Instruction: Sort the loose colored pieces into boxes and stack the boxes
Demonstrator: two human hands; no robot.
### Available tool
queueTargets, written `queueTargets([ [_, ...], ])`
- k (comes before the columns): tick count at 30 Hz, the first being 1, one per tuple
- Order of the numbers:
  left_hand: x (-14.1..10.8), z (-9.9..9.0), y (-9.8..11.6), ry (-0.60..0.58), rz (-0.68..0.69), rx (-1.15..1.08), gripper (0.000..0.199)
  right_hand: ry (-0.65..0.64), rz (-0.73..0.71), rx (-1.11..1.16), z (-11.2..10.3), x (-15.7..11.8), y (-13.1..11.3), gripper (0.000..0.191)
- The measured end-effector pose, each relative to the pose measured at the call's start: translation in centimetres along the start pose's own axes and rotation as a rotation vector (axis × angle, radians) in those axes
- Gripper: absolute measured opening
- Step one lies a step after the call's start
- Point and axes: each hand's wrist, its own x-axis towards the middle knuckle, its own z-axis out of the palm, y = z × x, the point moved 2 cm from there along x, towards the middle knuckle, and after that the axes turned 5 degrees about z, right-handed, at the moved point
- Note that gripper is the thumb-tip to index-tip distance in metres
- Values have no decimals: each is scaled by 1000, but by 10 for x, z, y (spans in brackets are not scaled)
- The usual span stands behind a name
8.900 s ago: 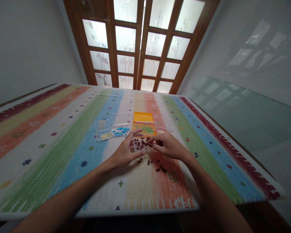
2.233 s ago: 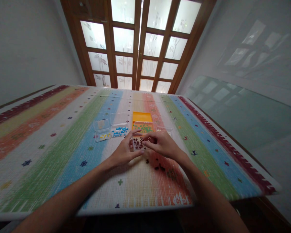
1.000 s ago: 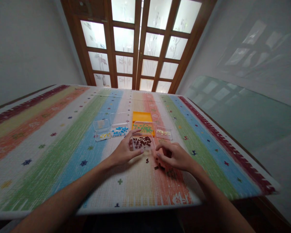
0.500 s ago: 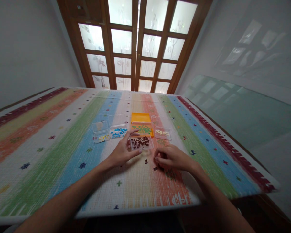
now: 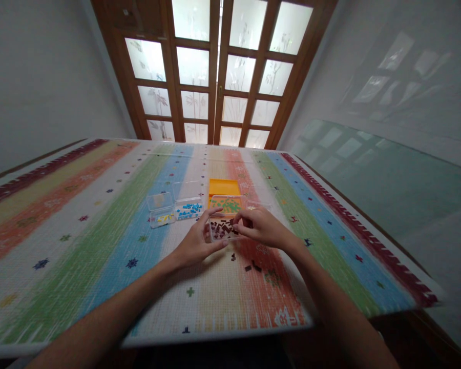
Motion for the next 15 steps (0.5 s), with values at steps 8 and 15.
queueTargets([
  [8,-2,1,0,-1,0,6,72,-29,-18,-164,11,7,0,7],
  [15,-2,1,1,5,22,22,71,-34,-15,-200,10,11,-8,9],
])
